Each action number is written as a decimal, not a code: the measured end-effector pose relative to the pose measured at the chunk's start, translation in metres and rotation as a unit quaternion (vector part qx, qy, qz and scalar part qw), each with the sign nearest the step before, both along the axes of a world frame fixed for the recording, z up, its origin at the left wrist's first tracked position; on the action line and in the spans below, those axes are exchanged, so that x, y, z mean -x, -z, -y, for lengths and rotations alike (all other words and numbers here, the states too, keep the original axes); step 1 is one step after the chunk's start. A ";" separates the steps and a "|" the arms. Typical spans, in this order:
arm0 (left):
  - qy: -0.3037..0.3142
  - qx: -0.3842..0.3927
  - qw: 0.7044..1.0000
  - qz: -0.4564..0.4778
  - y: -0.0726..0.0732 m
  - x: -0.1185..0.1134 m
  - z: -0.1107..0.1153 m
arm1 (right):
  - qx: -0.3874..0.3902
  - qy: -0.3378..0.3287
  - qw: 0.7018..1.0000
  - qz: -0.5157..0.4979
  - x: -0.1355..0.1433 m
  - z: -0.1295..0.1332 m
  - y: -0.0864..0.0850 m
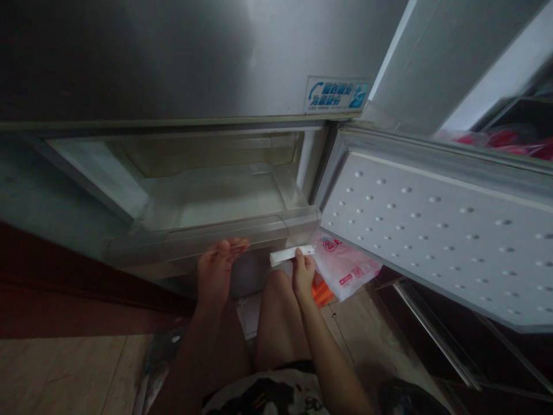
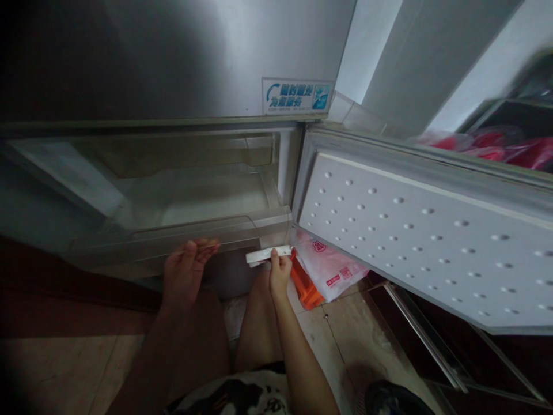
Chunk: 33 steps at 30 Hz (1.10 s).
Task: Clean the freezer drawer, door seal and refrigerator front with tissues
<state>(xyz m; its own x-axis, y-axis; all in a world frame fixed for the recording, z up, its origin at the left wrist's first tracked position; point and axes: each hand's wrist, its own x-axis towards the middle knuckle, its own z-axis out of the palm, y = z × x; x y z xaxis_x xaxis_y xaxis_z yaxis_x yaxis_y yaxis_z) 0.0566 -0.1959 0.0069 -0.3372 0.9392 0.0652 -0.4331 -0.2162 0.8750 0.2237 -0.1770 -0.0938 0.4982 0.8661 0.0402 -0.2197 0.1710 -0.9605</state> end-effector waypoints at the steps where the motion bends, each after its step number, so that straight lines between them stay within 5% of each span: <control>1: 0.001 0.000 1.000 0.002 0.000 0.000 0.000 | -0.007 0.002 1.000 -0.001 -0.002 -0.002 -0.008; 8: 0.000 -0.004 1.000 0.006 -0.001 -0.001 0.000 | -0.082 0.009 0.997 0.002 -0.012 -0.012 -0.056; 18: 0.008 -0.006 1.000 0.007 0.000 0.001 0.001 | 0.004 0.020 1.000 0.018 -0.007 -0.001 -0.008; 28: -0.002 0.001 1.000 0.008 -0.002 0.000 0.000 | -0.041 0.032 0.998 0.040 -0.028 -0.012 -0.052; 33: 0.007 -0.001 1.000 0.011 0.001 0.001 0.000 | -0.016 0.026 1.000 -0.006 -0.035 -0.005 -0.038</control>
